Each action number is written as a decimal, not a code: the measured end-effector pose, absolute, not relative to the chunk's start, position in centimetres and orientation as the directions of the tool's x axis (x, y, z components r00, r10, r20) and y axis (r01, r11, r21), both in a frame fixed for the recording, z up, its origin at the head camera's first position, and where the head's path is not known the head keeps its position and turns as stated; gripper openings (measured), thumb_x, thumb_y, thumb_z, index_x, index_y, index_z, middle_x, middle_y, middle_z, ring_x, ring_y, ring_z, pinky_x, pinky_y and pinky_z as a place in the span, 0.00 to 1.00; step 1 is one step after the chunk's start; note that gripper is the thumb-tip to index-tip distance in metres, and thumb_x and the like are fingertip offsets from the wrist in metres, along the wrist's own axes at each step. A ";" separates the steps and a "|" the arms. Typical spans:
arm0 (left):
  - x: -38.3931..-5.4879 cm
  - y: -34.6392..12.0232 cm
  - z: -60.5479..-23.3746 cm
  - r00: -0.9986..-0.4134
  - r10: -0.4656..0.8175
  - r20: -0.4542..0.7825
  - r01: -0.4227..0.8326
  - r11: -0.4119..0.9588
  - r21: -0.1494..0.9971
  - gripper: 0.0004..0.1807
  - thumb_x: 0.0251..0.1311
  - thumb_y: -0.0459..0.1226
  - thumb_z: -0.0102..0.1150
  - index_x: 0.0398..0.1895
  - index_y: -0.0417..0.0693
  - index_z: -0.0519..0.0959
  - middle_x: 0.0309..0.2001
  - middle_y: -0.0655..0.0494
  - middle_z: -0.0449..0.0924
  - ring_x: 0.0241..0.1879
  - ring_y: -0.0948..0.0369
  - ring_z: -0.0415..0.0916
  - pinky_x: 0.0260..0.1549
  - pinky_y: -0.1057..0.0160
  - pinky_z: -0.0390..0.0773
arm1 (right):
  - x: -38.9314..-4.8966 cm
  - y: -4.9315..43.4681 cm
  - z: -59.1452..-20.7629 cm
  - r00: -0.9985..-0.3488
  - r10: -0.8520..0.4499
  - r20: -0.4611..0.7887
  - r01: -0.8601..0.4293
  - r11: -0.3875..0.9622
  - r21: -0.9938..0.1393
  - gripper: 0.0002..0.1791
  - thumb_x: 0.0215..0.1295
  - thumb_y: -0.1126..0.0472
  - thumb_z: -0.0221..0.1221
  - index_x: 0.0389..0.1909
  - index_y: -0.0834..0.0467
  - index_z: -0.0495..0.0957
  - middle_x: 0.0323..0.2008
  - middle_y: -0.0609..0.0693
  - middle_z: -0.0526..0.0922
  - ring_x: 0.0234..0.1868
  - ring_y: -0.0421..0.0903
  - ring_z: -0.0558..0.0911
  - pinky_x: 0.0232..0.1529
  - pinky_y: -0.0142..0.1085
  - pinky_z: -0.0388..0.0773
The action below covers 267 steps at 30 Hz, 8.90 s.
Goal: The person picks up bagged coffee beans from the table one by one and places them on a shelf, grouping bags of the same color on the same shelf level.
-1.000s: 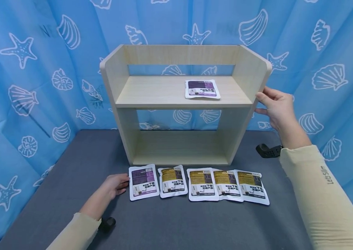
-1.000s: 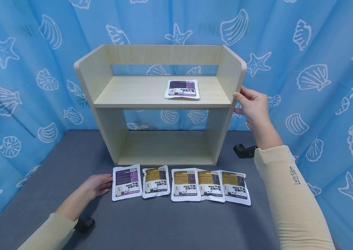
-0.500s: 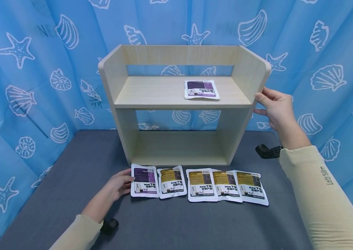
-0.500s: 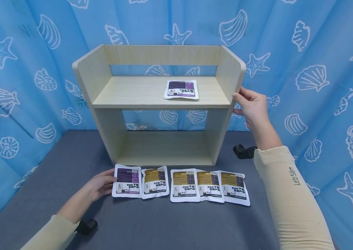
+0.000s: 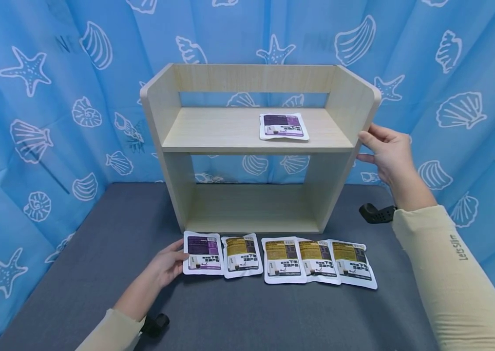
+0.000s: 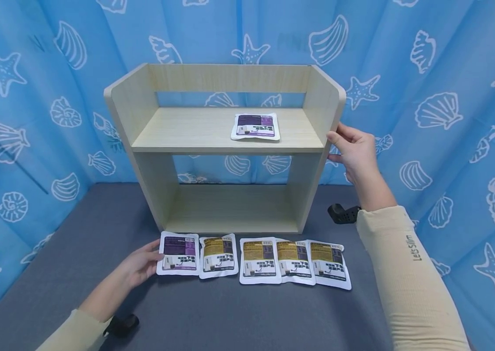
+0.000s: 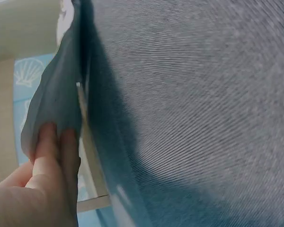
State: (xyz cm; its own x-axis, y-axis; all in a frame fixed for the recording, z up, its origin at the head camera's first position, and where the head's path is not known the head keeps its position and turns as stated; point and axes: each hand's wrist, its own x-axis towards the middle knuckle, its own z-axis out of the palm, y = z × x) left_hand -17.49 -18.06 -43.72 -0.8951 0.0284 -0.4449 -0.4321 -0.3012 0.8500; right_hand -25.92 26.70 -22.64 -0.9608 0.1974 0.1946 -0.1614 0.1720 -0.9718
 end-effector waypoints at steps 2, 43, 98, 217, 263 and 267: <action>-17.3 -18.2 -43.5 -0.898 0.012 -0.440 -0.423 -0.299 0.855 0.36 0.66 0.18 0.39 0.76 0.36 0.44 0.70 0.28 0.54 0.44 0.58 0.78 0.41 0.60 0.81 | -25.9 26.7 -22.7 -0.960 0.198 0.196 -0.160 0.182 -0.970 0.34 0.59 0.47 0.63 0.67 0.52 0.70 0.67 0.51 0.70 0.64 0.48 0.72 0.32 0.25 0.79; -14.9 -19.1 -35.9 -0.942 0.112 -0.318 -0.337 -0.335 0.880 0.34 0.72 0.26 0.41 0.78 0.43 0.45 0.73 0.37 0.52 0.48 0.60 0.78 0.51 0.60 0.76 | -26.1 26.8 -22.7 -0.963 0.194 0.187 -0.160 0.146 -0.976 0.34 0.59 0.48 0.63 0.67 0.51 0.71 0.67 0.51 0.70 0.64 0.48 0.71 0.30 0.24 0.80; -15.2 -17.4 -27.4 -0.975 0.180 -0.126 -0.181 -0.328 0.927 0.32 0.74 0.27 0.38 0.78 0.45 0.47 0.73 0.43 0.54 0.52 0.60 0.75 0.52 0.63 0.74 | -26.5 26.4 -19.9 -0.959 0.201 0.201 -0.217 -0.059 -0.974 0.33 0.53 0.56 0.70 0.63 0.48 0.75 0.47 0.44 0.81 0.52 0.42 0.77 0.24 0.31 0.81; -28.7 -13.4 -17.1 -0.925 -0.058 -0.377 -0.245 -0.667 0.704 0.28 0.70 0.24 0.44 0.72 0.45 0.62 0.68 0.51 0.65 0.63 0.58 0.69 0.49 0.69 0.75 | -26.3 26.5 -19.9 -0.967 0.194 0.163 -0.173 -0.034 -0.984 0.32 0.52 0.53 0.69 0.62 0.48 0.76 0.48 0.44 0.81 0.55 0.44 0.76 0.26 0.31 0.82; -21.5 -16.6 -20.1 -0.990 -0.143 0.003 0.020 -0.116 0.993 0.28 0.75 0.35 0.41 0.75 0.44 0.55 0.71 0.50 0.61 0.65 0.58 0.67 0.63 0.62 0.66 | -25.7 26.1 -20.5 -0.956 0.225 0.188 -0.193 -0.002 -0.981 0.33 0.57 0.54 0.67 0.65 0.52 0.73 0.54 0.48 0.79 0.58 0.45 0.76 0.28 0.27 0.81; -21.0 -17.0 -22.0 -0.974 -0.216 0.066 0.088 -0.095 0.992 0.24 0.74 0.35 0.44 0.71 0.43 0.62 0.65 0.49 0.67 0.60 0.58 0.71 0.62 0.59 0.68 | -25.0 26.7 -20.6 -0.954 0.229 0.192 -0.223 -0.120 -0.967 0.32 0.57 0.56 0.67 0.64 0.54 0.74 0.52 0.48 0.81 0.47 0.42 0.82 0.28 0.31 0.82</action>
State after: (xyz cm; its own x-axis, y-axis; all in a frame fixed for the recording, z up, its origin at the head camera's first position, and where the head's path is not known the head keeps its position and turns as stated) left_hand -20.98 -17.04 -21.99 -0.9743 -0.2155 0.0657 0.0878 -0.0947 0.9916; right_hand -24.98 26.70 -20.58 -0.9544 0.2289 0.1916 -0.2229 -0.1198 -0.9675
